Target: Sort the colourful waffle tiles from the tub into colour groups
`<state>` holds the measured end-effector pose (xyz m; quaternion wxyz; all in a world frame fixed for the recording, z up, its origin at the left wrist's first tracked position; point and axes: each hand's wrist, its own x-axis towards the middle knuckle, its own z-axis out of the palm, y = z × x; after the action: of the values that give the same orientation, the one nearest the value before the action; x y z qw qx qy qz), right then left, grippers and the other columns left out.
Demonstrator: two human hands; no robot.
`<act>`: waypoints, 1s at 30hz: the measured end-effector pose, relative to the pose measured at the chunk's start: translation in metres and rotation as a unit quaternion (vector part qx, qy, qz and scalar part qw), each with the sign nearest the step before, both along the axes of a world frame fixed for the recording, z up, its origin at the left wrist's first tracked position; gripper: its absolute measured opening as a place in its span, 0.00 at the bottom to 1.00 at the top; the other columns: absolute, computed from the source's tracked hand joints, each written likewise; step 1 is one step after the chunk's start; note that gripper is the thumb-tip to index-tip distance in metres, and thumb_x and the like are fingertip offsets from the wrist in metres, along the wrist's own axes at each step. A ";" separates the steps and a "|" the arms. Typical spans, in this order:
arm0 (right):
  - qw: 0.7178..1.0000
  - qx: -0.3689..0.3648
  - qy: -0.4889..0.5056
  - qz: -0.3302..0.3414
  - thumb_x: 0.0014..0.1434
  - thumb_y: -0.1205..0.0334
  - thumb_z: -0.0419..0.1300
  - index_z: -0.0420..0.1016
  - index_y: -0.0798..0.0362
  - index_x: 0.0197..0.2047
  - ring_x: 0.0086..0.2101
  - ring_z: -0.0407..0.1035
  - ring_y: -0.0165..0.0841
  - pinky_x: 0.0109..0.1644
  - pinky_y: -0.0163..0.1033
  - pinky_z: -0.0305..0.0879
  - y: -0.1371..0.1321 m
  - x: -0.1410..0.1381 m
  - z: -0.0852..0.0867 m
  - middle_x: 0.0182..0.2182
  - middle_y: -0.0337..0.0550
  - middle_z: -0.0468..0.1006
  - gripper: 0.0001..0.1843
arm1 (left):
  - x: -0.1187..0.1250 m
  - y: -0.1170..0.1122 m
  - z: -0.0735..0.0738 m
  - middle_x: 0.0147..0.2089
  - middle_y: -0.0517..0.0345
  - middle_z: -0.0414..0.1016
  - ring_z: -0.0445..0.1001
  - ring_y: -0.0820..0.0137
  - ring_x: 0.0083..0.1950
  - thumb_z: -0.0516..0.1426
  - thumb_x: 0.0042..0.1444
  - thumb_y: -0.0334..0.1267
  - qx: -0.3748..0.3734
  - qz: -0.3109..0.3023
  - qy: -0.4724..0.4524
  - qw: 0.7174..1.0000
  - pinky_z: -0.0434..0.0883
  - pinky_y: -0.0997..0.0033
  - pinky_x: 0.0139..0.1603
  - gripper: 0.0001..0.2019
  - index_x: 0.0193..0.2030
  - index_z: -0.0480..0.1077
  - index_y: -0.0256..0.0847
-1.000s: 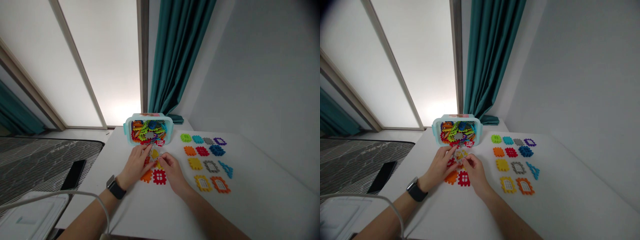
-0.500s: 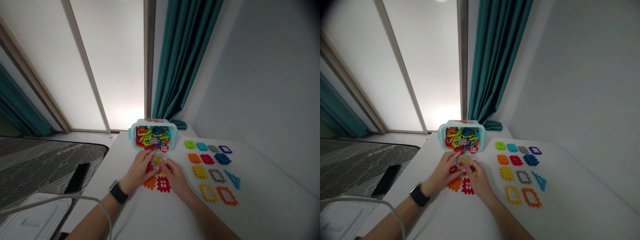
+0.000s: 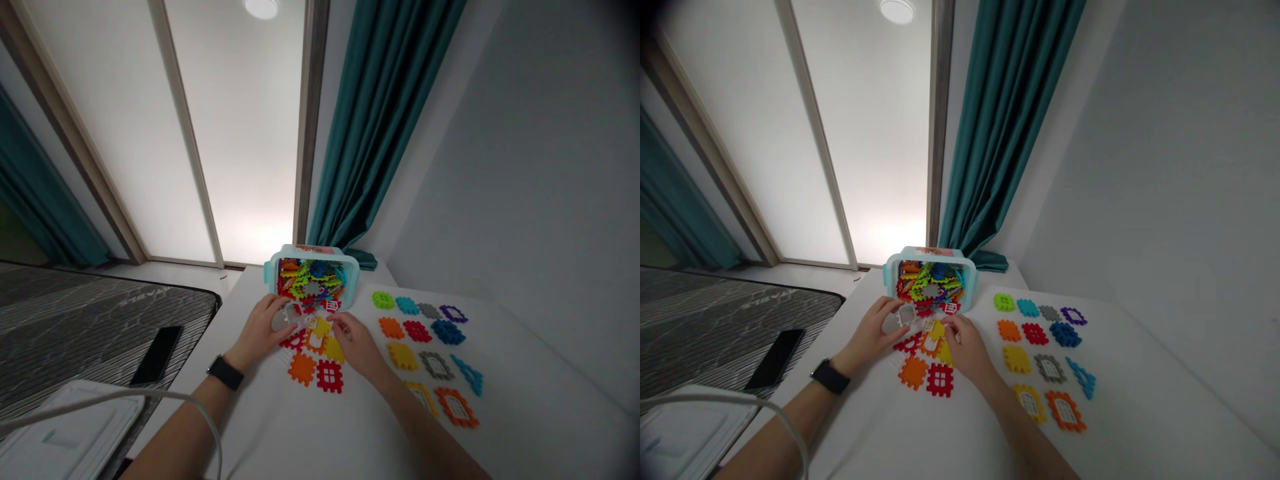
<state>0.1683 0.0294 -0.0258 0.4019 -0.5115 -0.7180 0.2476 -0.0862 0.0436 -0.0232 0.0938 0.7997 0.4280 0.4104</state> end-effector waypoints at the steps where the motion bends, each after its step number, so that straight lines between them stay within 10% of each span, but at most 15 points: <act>1: 0.999 0.015 -0.041 0.006 0.64 0.63 0.51 0.76 0.50 0.42 0.43 0.72 0.40 0.49 0.45 0.66 0.003 -0.001 0.001 0.41 0.46 0.79 0.12 | 0.000 0.001 -0.001 0.52 0.48 0.71 0.73 0.58 0.54 0.62 0.59 0.43 -0.003 0.000 -0.002 1.000 0.73 0.54 0.54 0.22 0.59 0.67 0.43; 13: 0.955 0.076 -0.288 0.002 0.66 0.64 0.57 0.74 0.51 0.45 0.50 0.69 0.45 0.53 0.47 0.61 0.016 -0.037 -0.018 0.47 0.48 0.79 0.07 | -0.001 0.006 -0.008 0.53 0.48 0.69 0.72 0.59 0.54 0.63 0.57 0.41 -0.003 -0.009 -0.012 1.000 0.73 0.53 0.57 0.23 0.59 0.68 0.44; 22: 0.969 0.091 -0.231 0.000 0.62 0.68 0.58 0.73 0.51 0.40 0.47 0.70 0.45 0.52 0.49 0.60 0.008 -0.038 -0.025 0.43 0.48 0.80 0.04 | 0.002 0.004 -0.009 0.56 0.48 0.70 0.72 0.58 0.57 0.62 0.58 0.40 -0.012 -0.029 -0.009 0.999 0.72 0.53 0.59 0.23 0.60 0.67 0.44; 30: 0.996 0.090 0.008 0.014 0.68 0.63 0.50 0.74 0.50 0.39 0.43 0.71 0.39 0.51 0.44 0.63 0.004 -0.030 -0.016 0.39 0.44 0.79 0.12 | 0.005 0.001 -0.008 0.56 0.46 0.72 0.73 0.58 0.56 0.62 0.60 0.46 -0.005 -0.056 0.030 0.998 0.72 0.55 0.58 0.25 0.62 0.66 0.44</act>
<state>0.1380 0.0332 -0.0422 0.4487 -0.4610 -0.7413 0.1915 -0.0814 0.0451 -0.0315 0.1080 0.8337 0.3873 0.3786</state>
